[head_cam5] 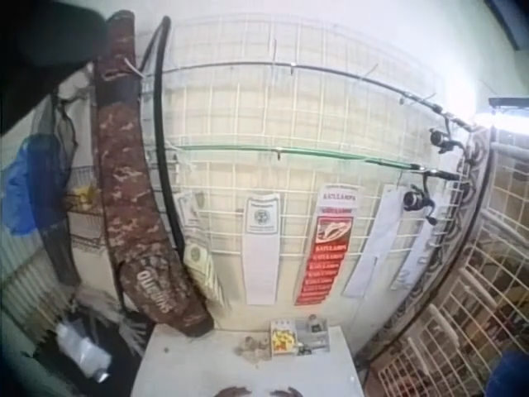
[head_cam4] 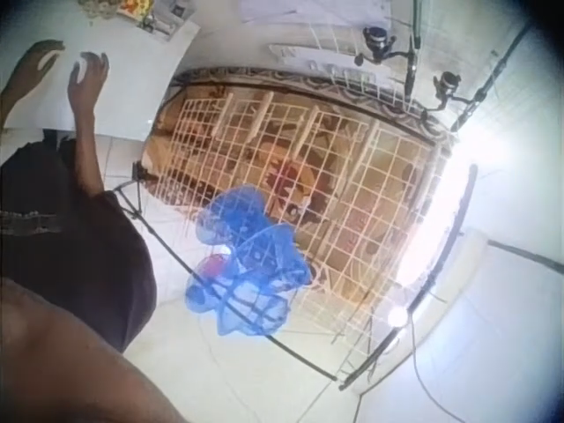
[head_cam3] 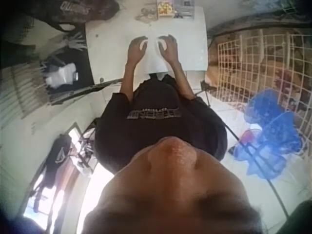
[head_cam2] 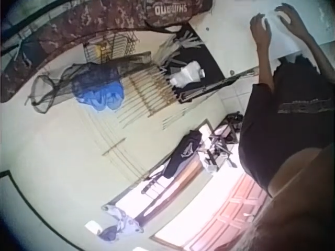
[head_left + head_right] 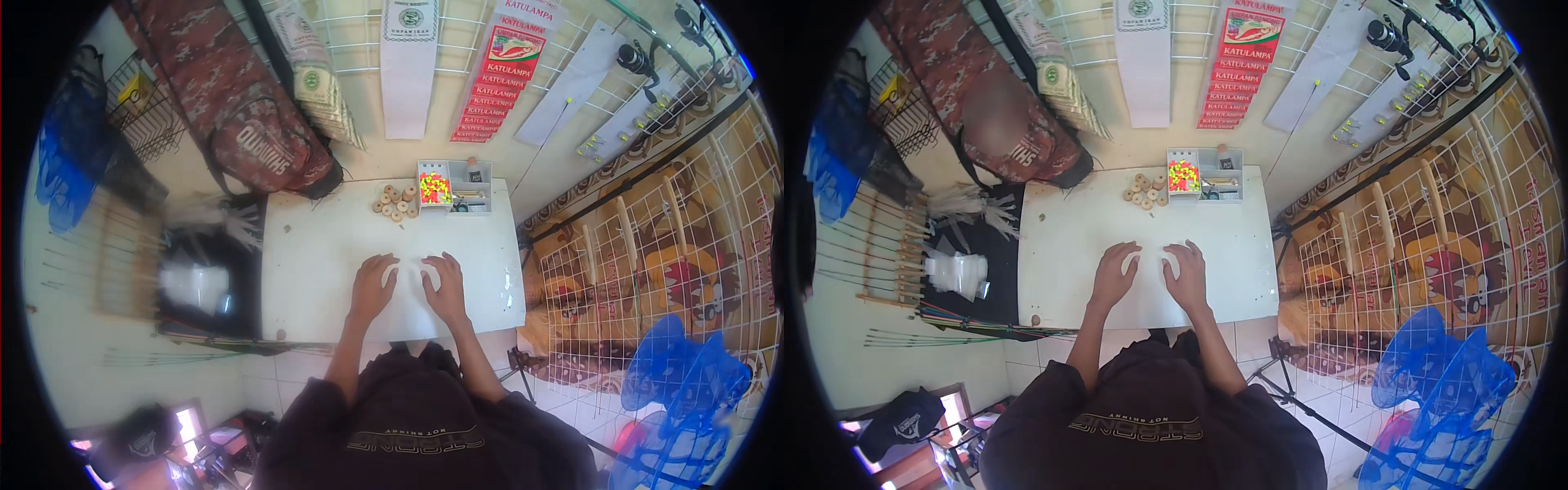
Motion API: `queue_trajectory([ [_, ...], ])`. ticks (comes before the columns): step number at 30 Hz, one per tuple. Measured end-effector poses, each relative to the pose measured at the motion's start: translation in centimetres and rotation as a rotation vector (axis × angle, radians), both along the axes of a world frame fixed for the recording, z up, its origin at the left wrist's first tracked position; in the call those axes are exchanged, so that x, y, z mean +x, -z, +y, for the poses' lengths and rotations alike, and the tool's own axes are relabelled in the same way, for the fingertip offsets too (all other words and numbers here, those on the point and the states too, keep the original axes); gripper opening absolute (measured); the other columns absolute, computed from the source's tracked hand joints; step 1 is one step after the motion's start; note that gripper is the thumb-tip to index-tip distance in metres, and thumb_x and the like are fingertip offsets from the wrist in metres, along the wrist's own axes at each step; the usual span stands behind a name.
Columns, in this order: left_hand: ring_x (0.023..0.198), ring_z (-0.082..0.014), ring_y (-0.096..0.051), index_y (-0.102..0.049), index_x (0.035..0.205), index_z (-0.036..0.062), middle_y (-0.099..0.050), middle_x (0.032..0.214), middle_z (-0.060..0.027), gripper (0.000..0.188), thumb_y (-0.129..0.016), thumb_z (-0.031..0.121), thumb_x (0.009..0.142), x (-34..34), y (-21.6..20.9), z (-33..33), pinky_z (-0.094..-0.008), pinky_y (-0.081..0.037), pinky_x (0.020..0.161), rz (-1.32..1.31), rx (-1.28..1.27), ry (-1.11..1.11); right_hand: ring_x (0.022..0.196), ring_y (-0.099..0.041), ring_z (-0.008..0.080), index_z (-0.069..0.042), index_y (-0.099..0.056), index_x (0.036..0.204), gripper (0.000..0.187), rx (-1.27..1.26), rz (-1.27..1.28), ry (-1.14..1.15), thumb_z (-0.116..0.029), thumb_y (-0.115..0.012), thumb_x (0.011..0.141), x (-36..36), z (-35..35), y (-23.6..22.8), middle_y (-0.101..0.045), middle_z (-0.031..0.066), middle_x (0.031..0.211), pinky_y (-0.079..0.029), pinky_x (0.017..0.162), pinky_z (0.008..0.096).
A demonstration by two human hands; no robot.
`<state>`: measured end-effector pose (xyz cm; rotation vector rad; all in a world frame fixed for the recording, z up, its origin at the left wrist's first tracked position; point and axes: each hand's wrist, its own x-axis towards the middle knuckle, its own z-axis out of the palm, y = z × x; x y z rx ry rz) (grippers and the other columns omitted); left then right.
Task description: Assembling or preparing fishing lures and components on a retail counter.
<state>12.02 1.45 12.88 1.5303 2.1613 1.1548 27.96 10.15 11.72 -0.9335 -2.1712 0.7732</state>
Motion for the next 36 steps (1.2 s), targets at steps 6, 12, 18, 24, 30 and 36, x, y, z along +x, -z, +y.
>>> queue_trajectory([
  [6, 0.115, -0.0328, -0.052, -0.064, 0.110, 0.0081, -0.063, 0.115, -0.0114, 0.022, -0.060, 0.013, 0.089, 1.2, -1.0, -4.1, -0.0419, -0.041, 0.100, 0.001, -0.008, -0.023, 0.123, -0.043, 0.0386, -0.010, -0.059, 0.112, 0.027, 0.050, -0.006, -0.127, -0.012, -0.063, 0.085, 0.3, -3.2, -1.4, -0.059, 0.0107, 0.116, -0.035, 0.104, 0.0465],
  [12, 0.113, -0.0319, -0.054, -0.065, 0.108, 0.0091, -0.064, 0.111, -0.0104, 0.020, -0.061, 0.013, 0.088, 4.1, -1.9, -9.4, -0.0419, -0.043, 0.097, 0.083, 0.036, -0.013, 0.121, -0.044, 0.0377, -0.011, -0.060, 0.110, 0.024, 0.064, 0.052, -0.119, -0.011, -0.061, 0.086, 2.5, -9.3, -3.5, -0.060, 0.0089, 0.114, -0.036, 0.101, 0.0467],
  [18, 0.111, -0.0303, -0.054, -0.059, 0.116, 0.0084, -0.062, 0.114, -0.0100, 0.028, -0.060, 0.011, 0.088, 6.8, -3.4, -15.7, -0.0410, -0.043, 0.096, 0.062, 0.095, -0.047, 0.118, -0.045, 0.0380, -0.010, -0.063, 0.105, 0.020, 0.049, 0.118, -0.115, -0.008, -0.061, 0.085, 4.6, -15.3, -3.3, -0.063, 0.0087, 0.108, -0.038, 0.100, 0.0464],
  [24, 0.112, -0.0303, -0.054, -0.061, 0.112, 0.0073, -0.062, 0.114, -0.0105, 0.026, -0.061, 0.008, 0.086, 5.0, -4.1, -22.4, -0.0405, -0.043, 0.097, 0.069, 0.078, -0.110, 0.115, -0.047, 0.0386, -0.009, -0.063, 0.102, 0.018, 0.039, 0.124, -0.161, -0.007, -0.060, 0.084, 3.2, -20.4, -3.5, -0.064, 0.0084, 0.103, -0.039, 0.098, 0.0466],
  [30, 0.112, -0.0307, -0.054, -0.063, 0.107, 0.0059, -0.063, 0.112, -0.0117, 0.022, -0.060, 0.005, 0.085, 0.7, -5.0, -28.1, -0.0405, -0.042, 0.098, 0.140, 0.114, -0.227, 0.114, -0.048, 0.0390, -0.009, -0.063, 0.099, 0.015, 0.038, 0.160, -0.236, -0.007, -0.061, 0.084, -2.0, -24.6, -4.4, -0.064, 0.0085, 0.102, -0.040, 0.096, 0.0463],
  [36, 0.111, -0.0299, -0.054, -0.064, 0.107, 0.0075, -0.062, 0.112, -0.0115, 0.023, -0.059, 0.003, 0.086, -5.2, -6.5, -34.6, -0.0394, -0.042, 0.097, 0.106, 0.195, -0.321, 0.111, -0.050, 0.0367, -0.008, -0.064, 0.097, 0.012, 0.022, 0.233, -0.316, -0.010, -0.062, 0.085, -10.3, -29.2, -5.3, -0.064, 0.0103, 0.102, -0.040, 0.097, 0.0446],
])
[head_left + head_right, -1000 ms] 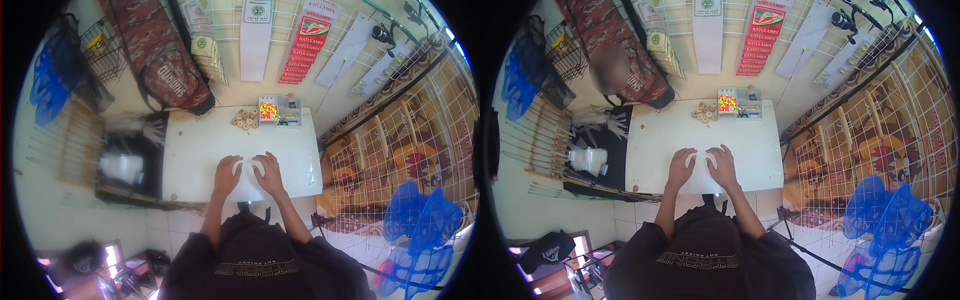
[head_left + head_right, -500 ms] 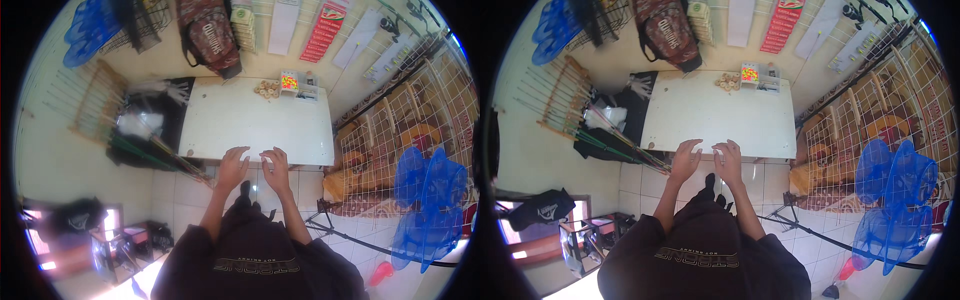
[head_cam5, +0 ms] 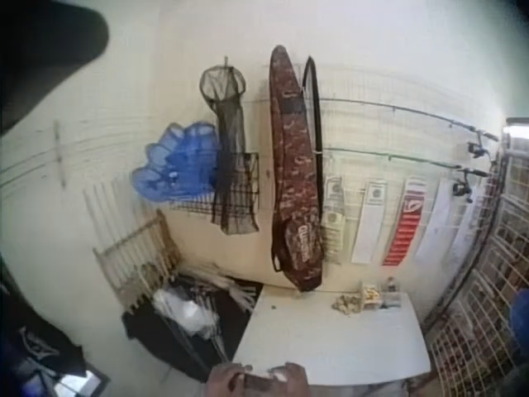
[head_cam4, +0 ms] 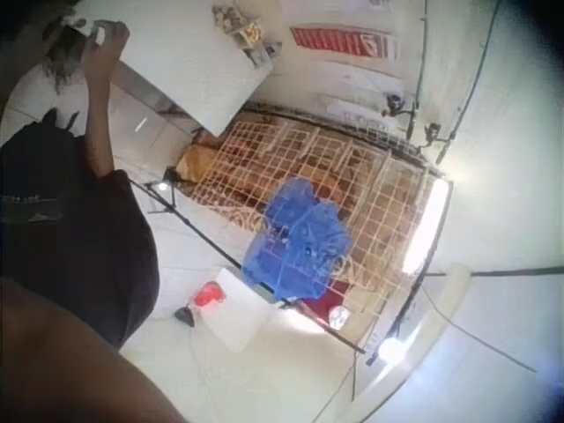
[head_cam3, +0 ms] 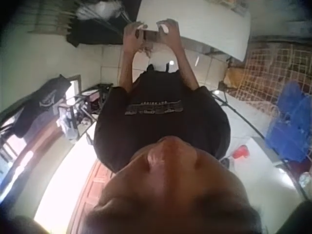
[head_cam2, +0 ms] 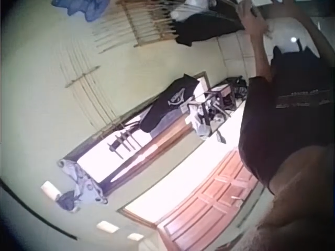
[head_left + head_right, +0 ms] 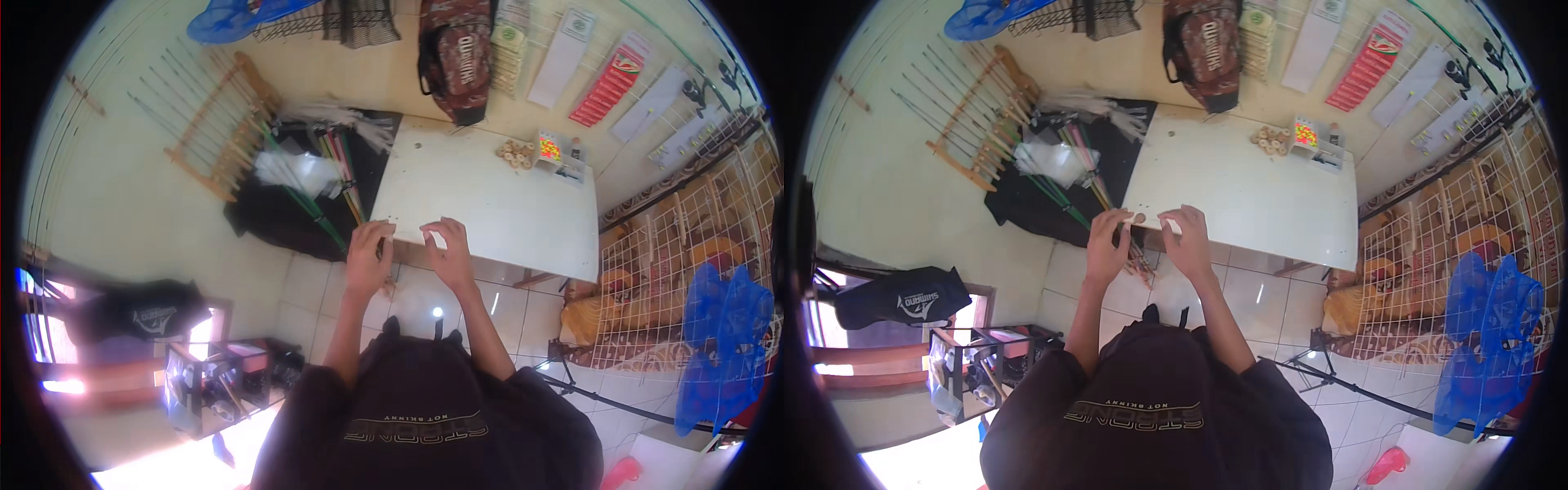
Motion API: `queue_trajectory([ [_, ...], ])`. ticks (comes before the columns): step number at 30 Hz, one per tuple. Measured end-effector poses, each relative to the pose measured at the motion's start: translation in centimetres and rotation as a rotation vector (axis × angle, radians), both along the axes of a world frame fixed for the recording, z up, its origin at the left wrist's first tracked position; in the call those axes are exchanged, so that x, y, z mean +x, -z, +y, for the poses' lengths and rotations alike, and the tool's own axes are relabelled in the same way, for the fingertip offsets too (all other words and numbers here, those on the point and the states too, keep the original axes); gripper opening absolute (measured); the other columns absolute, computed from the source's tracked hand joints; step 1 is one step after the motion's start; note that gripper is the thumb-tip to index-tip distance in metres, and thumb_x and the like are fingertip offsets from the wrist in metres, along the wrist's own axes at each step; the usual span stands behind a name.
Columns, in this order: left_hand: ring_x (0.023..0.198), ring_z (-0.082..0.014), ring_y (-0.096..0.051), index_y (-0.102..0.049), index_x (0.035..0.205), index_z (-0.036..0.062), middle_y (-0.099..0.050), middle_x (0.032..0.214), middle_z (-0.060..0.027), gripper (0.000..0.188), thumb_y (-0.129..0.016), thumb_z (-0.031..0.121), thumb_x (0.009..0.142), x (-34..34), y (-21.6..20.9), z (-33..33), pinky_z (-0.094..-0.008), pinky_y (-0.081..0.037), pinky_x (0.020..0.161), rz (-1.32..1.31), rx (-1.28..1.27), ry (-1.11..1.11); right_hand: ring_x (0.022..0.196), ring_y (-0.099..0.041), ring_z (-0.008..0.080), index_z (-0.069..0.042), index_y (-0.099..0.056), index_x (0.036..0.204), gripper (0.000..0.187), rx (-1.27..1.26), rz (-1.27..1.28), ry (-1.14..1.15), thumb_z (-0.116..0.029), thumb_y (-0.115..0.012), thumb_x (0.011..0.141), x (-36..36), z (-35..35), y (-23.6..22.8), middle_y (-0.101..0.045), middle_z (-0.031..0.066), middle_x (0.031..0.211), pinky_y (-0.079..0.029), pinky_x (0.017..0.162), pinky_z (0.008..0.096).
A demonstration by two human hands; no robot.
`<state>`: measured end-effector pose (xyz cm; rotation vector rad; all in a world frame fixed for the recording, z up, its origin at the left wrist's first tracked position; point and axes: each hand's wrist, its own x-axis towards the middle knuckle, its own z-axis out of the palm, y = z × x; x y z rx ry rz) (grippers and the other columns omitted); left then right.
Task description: Assembling or preparing fishing lures and components on a retail counter.
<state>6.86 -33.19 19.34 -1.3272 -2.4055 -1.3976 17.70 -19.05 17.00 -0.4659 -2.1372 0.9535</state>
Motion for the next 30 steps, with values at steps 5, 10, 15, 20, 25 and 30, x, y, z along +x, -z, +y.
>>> queue_trajectory([
  [5, 0.109, -0.0283, -0.055, -0.063, 0.108, 0.0063, -0.060, 0.115, -0.0113, 0.021, -0.057, 0.004, 0.088, -4.6, -0.5, -2.9, -0.0381, -0.044, 0.094, 0.042, 0.019, -0.088, 0.107, -0.050, 0.0346, -0.007, -0.065, 0.096, 0.013, -0.011, 0.015, -0.048, -0.009, -0.063, 0.084, -5.8, -2.8, -0.5, -0.063, 0.0119, 0.101, -0.040, 0.095, 0.0429],
  [10, 0.109, -0.0272, -0.058, -0.052, 0.124, 0.0053, -0.054, 0.125, -0.0132, 0.034, -0.056, 0.005, 0.090, -7.3, 0.4, -3.2, -0.0342, -0.051, 0.083, -0.095, 0.018, -0.050, 0.106, -0.051, 0.0337, -0.007, -0.066, 0.096, 0.013, -0.042, 0.000, -0.057, -0.008, -0.063, 0.083, -8.9, -4.5, -0.4, -0.063, 0.0126, 0.099, -0.041, 0.094, 0.0419],
  [15, 0.108, -0.0289, -0.059, -0.040, 0.133, 0.0045, -0.052, 0.126, -0.0167, 0.045, -0.053, 0.004, 0.090, -8.5, 2.9, -2.3, -0.0344, -0.054, 0.082, -0.169, 0.110, -0.093, 0.105, -0.052, 0.0326, -0.007, -0.066, 0.096, 0.013, -0.062, -0.048, -0.026, -0.009, -0.063, 0.084, -10.8, -5.0, 0.5, -0.064, 0.0123, 0.099, -0.041, 0.093, 0.0404],
  [20, 0.105, -0.0289, -0.060, -0.041, 0.133, 0.0043, -0.052, 0.125, -0.0169, 0.046, -0.053, 0.002, 0.089, -9.7, 3.7, -1.3, -0.0351, -0.053, 0.080, -0.199, 0.116, -0.084, 0.104, -0.052, 0.0324, -0.007, -0.066, 0.099, 0.016, -0.074, -0.037, -0.032, -0.009, -0.063, 0.083, -12.3, -4.7, 1.1, -0.064, 0.0120, 0.101, -0.041, 0.093, 0.0402],
  [25, 0.096, -0.0267, -0.062, -0.047, 0.129, 0.0059, -0.055, 0.117, -0.0123, 0.045, -0.054, -0.002, 0.085, -10.4, 3.7, -0.4, -0.0364, -0.052, 0.076, -0.126, 0.131, -0.133, 0.105, -0.052, 0.0328, -0.008, -0.066, 0.106, 0.022, -0.080, -0.072, -0.020, -0.008, -0.060, 0.084, -13.4, -4.8, 1.2, -0.063, 0.0119, 0.105, -0.042, 0.093, 0.0398],
  [30, 0.091, -0.0243, -0.063, -0.052, 0.125, 0.0068, -0.055, 0.114, -0.0106, 0.042, -0.054, -0.002, 0.084, -10.6, 3.6, -0.2, -0.0350, -0.052, 0.073, -0.131, 0.161, -0.134, 0.107, -0.051, 0.0324, -0.008, -0.064, 0.110, 0.025, -0.081, -0.058, -0.037, -0.008, -0.059, 0.086, -14.2, -4.5, 1.2, -0.061, 0.0127, 0.108, -0.041, 0.095, 0.0398],
])
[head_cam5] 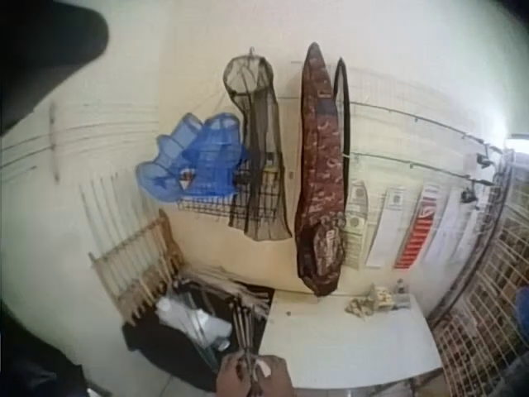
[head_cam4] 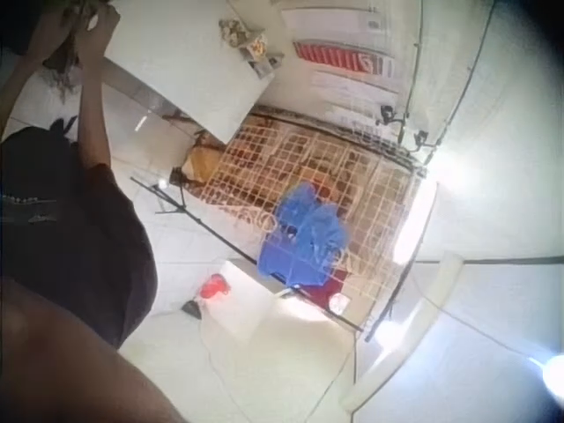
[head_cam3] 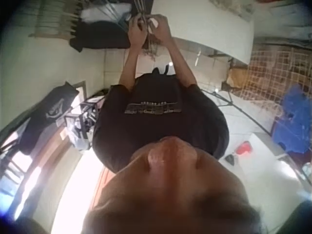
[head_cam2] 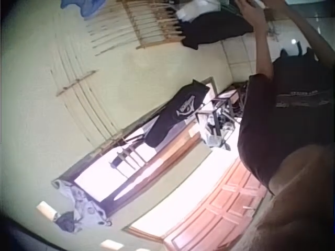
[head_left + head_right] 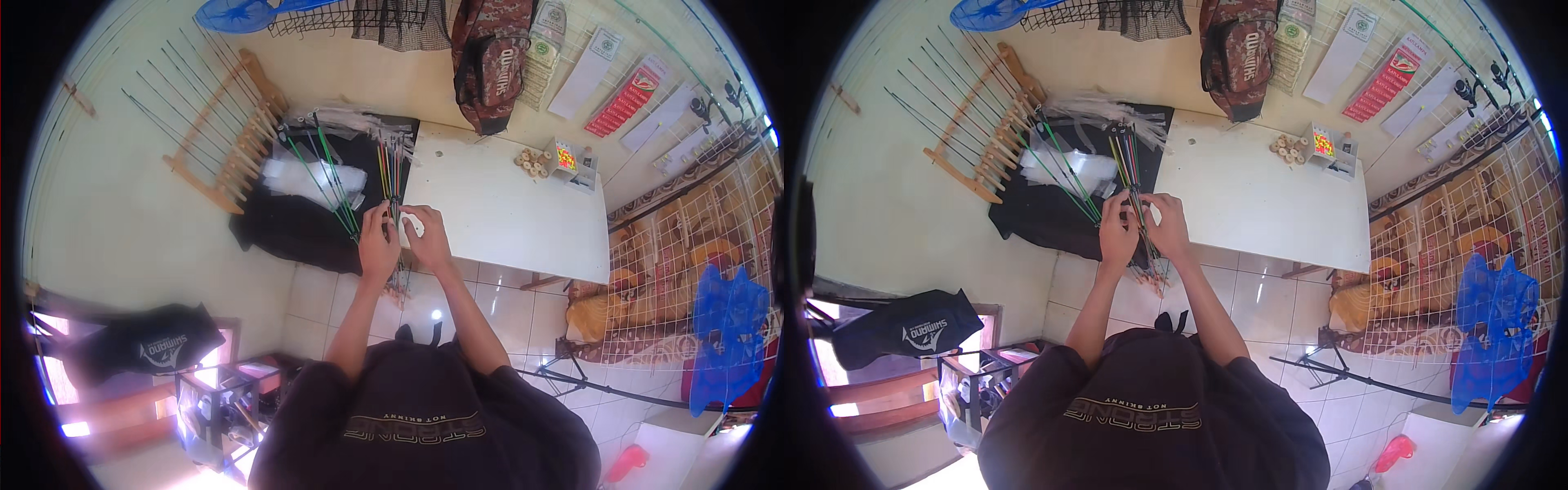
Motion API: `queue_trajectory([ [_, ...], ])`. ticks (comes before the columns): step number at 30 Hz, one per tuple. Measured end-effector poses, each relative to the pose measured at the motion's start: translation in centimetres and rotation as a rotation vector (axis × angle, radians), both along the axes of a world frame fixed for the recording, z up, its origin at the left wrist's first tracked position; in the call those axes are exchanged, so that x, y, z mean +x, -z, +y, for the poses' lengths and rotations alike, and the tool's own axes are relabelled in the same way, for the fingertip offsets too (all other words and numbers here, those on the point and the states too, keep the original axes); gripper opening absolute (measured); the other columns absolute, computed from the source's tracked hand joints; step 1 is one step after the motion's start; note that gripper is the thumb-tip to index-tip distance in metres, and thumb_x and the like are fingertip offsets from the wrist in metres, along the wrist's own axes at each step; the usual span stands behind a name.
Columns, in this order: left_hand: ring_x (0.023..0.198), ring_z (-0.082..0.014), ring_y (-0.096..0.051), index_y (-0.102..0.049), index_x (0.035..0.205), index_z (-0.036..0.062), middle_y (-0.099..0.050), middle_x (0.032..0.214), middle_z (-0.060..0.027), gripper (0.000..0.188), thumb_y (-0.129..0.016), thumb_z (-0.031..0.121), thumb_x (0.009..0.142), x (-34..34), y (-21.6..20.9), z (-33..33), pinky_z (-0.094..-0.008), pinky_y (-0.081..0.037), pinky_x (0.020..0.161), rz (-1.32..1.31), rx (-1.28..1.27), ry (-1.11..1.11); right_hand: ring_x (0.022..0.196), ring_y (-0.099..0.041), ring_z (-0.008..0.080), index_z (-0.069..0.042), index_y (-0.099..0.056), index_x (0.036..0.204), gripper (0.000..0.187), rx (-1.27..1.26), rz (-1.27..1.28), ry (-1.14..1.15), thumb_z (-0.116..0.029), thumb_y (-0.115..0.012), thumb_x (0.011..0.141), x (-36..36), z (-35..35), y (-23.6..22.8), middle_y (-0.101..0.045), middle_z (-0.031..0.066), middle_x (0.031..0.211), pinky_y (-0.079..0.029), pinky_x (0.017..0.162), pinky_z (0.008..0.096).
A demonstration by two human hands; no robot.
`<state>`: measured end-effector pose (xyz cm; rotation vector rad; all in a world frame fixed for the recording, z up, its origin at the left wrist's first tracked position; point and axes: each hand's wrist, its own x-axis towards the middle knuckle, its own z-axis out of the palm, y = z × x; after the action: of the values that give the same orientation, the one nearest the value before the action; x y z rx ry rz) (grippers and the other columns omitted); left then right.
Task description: Assembling or preparing fishing lures and components on a retail counter.
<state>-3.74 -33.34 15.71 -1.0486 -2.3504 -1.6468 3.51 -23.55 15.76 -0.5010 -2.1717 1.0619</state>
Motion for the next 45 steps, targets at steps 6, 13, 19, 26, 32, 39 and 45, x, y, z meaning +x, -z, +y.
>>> queue_trajectory([
  [6, 0.090, -0.0243, -0.063, -0.055, 0.122, 0.0073, -0.056, 0.108, -0.0102, 0.037, -0.055, 0.000, 0.085, -0.3, -0.3, 0.4, -0.0334, -0.051, 0.070, -0.031, 0.001, -0.023, 0.107, -0.051, 0.0323, -0.006, -0.061, 0.111, 0.024, -0.033, 0.015, -0.023, -0.009, -0.058, 0.087, -0.7, 0.2, -0.4, -0.061, 0.0129, 0.107, -0.040, 0.095, 0.0400],
  [13, 0.082, -0.0185, -0.064, -0.060, 0.111, 0.0066, -0.058, 0.101, -0.0070, 0.023, -0.060, 0.008, 0.088, -0.7, -0.6, 0.9, -0.0308, -0.050, 0.067, -0.056, 0.049, -0.049, 0.108, -0.052, 0.0319, -0.005, -0.059, 0.112, 0.024, -0.120, 0.011, -0.043, -0.010, -0.058, 0.088, -1.1, 0.3, -0.4, -0.060, 0.0131, 0.109, -0.040, 0.095, 0.0396],
  [19, 0.077, -0.0171, -0.064, -0.062, 0.106, 0.0067, -0.059, 0.095, -0.0053, 0.018, -0.062, 0.012, 0.089, -1.2, -0.7, 1.4, -0.0300, -0.049, 0.066, 0.032, 0.053, -0.116, 0.109, -0.052, 0.0319, -0.004, -0.059, 0.111, 0.023, -0.149, 0.021, -0.074, -0.010, -0.058, 0.088, -1.3, 0.4, -0.1, -0.060, 0.0132, 0.109, -0.040, 0.096, 0.0395],
  [26, 0.071, -0.0168, -0.063, -0.064, 0.100, 0.0059, -0.059, 0.092, -0.0058, 0.015, -0.065, 0.015, 0.088, -1.2, -1.7, 1.9, -0.0305, -0.049, 0.066, -0.048, 0.023, -0.145, 0.105, -0.054, 0.0317, -0.003, -0.061, 0.109, 0.022, -0.192, 0.014, -0.083, -0.010, -0.058, 0.088, -1.0, 0.7, -0.6, -0.062, 0.0134, 0.107, -0.042, 0.093, 0.0396],
  [32, 0.071, -0.0188, -0.064, -0.063, 0.097, 0.0042, -0.062, 0.089, -0.0071, 0.014, -0.065, 0.014, 0.088, -1.8, -0.6, 2.4, -0.0300, -0.049, 0.065, 0.020, 0.096, -0.140, 0.103, -0.055, 0.0296, -0.004, -0.062, 0.109, 0.022, -0.164, 0.000, -0.102, -0.010, -0.058, 0.088, -0.9, 1.0, -0.2, -0.062, 0.0132, 0.107, -0.044, 0.089, 0.0375],
  [39, 0.077, -0.0192, -0.065, -0.063, 0.094, 0.0031, -0.065, 0.087, -0.0086, 0.012, -0.068, 0.011, 0.086, -1.2, -0.3, 2.0, -0.0305, -0.051, 0.063, -0.070, 0.186, -0.120, 0.106, -0.055, 0.0305, -0.005, -0.062, 0.110, 0.022, -0.214, -0.027, -0.123, -0.009, -0.057, 0.088, -0.4, 0.8, -1.0, -0.061, 0.0131, 0.109, -0.042, 0.094, 0.0386],
  [45, 0.074, -0.0197, -0.063, -0.063, 0.093, 0.0034, -0.063, 0.082, -0.0078, 0.011, -0.069, 0.008, 0.084, -0.5, -0.3, 1.6, -0.0295, -0.050, 0.062, -0.112, 0.194, -0.091, 0.105, -0.054, 0.0308, -0.005, -0.062, 0.110, 0.026, -0.125, 0.031, -0.122, -0.005, -0.059, 0.085, -0.2, 0.6, 0.0, -0.061, 0.0128, 0.108, -0.042, 0.094, 0.0391],
])
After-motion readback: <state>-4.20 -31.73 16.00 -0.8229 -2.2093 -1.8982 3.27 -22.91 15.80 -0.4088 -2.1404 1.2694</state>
